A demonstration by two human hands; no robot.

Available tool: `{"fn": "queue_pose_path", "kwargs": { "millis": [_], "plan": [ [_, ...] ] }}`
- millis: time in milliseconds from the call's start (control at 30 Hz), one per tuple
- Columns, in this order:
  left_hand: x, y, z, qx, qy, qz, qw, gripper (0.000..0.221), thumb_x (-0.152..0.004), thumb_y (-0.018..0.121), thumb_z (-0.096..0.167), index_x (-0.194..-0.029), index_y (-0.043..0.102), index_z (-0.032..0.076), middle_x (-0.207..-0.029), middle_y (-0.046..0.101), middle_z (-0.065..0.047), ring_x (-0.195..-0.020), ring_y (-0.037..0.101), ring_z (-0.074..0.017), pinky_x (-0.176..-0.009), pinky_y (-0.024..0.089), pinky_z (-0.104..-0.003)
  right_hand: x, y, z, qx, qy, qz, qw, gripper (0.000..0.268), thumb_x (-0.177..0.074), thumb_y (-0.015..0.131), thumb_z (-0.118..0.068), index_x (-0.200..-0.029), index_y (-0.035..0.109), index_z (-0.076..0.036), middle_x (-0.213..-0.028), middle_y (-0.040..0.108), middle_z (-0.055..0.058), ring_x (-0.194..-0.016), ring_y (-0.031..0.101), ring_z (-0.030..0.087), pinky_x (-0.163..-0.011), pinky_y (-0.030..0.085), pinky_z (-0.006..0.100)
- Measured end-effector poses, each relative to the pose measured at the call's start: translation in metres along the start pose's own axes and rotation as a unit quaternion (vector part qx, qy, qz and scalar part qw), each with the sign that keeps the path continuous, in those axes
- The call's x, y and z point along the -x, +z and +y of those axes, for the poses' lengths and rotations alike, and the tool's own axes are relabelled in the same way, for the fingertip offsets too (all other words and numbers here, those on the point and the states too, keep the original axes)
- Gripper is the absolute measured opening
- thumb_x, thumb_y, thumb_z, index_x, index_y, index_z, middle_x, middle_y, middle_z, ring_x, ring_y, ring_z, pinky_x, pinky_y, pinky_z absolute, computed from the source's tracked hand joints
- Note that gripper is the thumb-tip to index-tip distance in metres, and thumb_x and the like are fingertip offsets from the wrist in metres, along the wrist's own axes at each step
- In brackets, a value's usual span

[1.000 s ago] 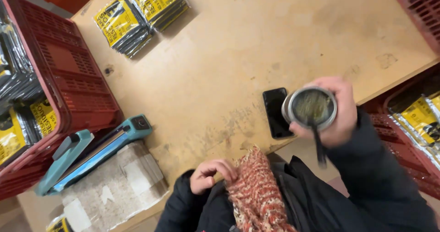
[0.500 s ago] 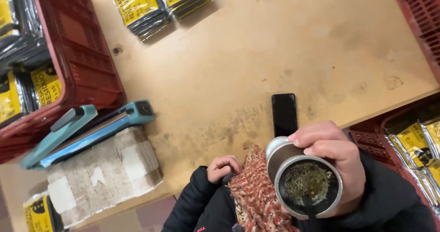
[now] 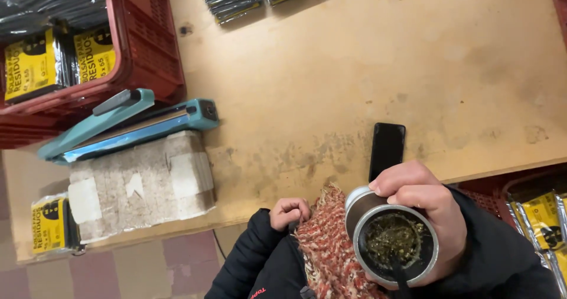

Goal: Packaging and sealing stacks of plastic trash bags into individual retail units using a heat sealer.

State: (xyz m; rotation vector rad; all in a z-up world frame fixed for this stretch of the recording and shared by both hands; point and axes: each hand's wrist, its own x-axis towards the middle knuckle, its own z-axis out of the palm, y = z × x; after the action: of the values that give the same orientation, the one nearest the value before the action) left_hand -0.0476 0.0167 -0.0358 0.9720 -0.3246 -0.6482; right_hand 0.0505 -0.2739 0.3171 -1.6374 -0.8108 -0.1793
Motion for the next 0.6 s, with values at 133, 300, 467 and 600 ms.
{"fn": "queue_pose_path", "kwargs": {
  "millis": [133, 300, 467, 600],
  "plan": [
    [0.010, 0.005, -0.005, 0.007, -0.019, 0.008, 1.000, 0.039, -0.105, 0.062, 0.038, -0.100, 0.066, -0.001, -0.091, 0.063, -0.003, -0.076, 0.056, -0.0086, -0.068, 0.044, -0.025, -0.001, -0.001, 0.002, -0.017, -0.009, -0.032, 0.999, 0.079, -0.070, 0.095, -0.033, -0.124, 0.042, -0.006, -0.116, 0.058, 0.016, -0.105, 0.065, 0.027, -0.090, 0.055, 0.038],
    [0.021, 0.010, -0.010, 0.004, -0.028, 0.014, 0.999, 0.039, -0.105, 0.063, 0.038, -0.103, 0.065, -0.001, -0.091, 0.060, -0.001, -0.074, 0.051, -0.0063, -0.065, 0.040, -0.023, 0.000, 0.006, 0.004, -0.023, -0.012, -0.051, 0.998, 0.080, -0.069, 0.095, -0.030, -0.124, 0.042, -0.005, -0.115, 0.057, 0.016, -0.104, 0.065, 0.027, -0.089, 0.055, 0.038],
    [0.033, 0.024, -0.001, 0.000, 0.001, 0.032, 0.999, 0.038, -0.106, 0.061, 0.038, -0.104, 0.065, 0.000, -0.098, 0.060, -0.004, -0.080, 0.053, -0.0091, -0.071, 0.043, -0.025, -0.006, 0.018, 0.013, -0.045, 0.005, -0.076, 0.996, 0.078, -0.069, 0.094, -0.029, -0.123, 0.043, -0.005, -0.114, 0.058, 0.016, -0.104, 0.065, 0.026, -0.089, 0.055, 0.037],
    [0.057, 0.032, 0.001, 0.013, 0.008, 0.090, 0.996, 0.035, -0.103, 0.061, 0.035, -0.103, 0.065, 0.000, -0.099, 0.062, -0.006, -0.084, 0.057, -0.0119, -0.076, 0.046, -0.027, -0.020, 0.035, 0.031, -0.046, 0.022, -0.114, 0.992, 0.079, -0.068, 0.094, -0.030, -0.123, 0.043, -0.004, -0.116, 0.057, 0.017, -0.104, 0.064, 0.025, -0.090, 0.055, 0.036]
  ]
}}
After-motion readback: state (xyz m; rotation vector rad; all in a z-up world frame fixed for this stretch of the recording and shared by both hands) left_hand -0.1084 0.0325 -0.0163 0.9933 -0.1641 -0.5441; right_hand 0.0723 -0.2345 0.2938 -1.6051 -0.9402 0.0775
